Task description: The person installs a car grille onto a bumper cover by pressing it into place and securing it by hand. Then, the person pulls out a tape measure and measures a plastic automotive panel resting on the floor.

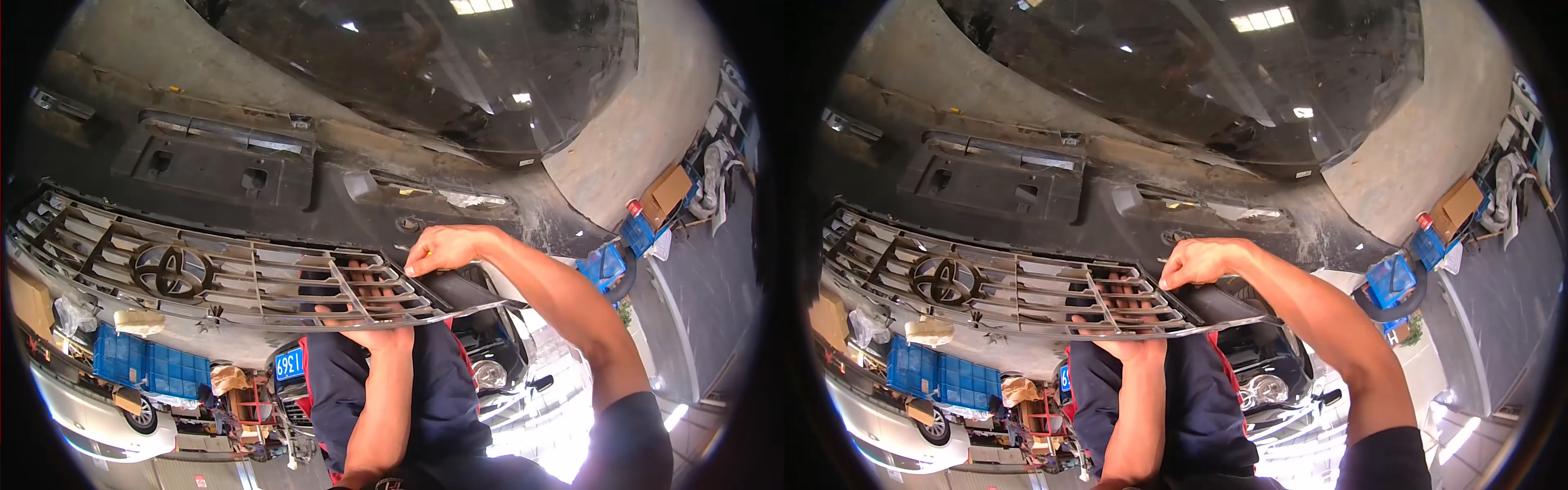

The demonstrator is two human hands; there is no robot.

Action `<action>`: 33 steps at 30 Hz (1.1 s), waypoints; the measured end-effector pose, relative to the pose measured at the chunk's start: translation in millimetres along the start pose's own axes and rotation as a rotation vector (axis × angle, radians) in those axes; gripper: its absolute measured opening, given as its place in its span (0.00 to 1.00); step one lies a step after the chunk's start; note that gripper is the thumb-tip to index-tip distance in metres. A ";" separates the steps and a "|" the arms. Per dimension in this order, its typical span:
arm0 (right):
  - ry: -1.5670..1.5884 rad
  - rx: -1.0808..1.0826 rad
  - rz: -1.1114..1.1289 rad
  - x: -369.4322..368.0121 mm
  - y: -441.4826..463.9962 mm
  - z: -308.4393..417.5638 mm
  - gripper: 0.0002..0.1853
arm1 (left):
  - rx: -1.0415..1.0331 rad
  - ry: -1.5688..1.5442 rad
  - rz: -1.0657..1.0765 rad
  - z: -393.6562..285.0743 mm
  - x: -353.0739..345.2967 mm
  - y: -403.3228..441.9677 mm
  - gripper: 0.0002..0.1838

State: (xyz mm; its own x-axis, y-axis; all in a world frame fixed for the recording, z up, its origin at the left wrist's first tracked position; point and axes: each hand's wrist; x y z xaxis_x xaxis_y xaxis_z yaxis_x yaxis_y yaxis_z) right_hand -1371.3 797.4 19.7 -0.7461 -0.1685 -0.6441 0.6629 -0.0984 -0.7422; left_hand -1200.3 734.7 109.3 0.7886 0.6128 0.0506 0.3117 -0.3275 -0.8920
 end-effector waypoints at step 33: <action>0.244 -0.175 0.164 -10.5 14.5 -10.5 0.34 | 0.048 0.202 0.075 -25.3 22.9 23.1 0.53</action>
State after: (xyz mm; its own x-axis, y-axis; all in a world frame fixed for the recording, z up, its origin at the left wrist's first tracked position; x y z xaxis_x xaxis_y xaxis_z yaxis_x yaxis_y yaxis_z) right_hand -1354.5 808.0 13.8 -0.6374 0.0732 -0.7670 0.7703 0.0839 -0.6321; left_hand -1161.6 722.9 101.2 0.9004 0.4298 0.0678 0.2261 -0.3291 -0.9168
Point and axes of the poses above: each hand's wrist, its own y-axis towards the middle knuckle, its own x-axis out of the back of the hand, z = x × y, and after that the axes turned 13 degrees about -x, right-handed
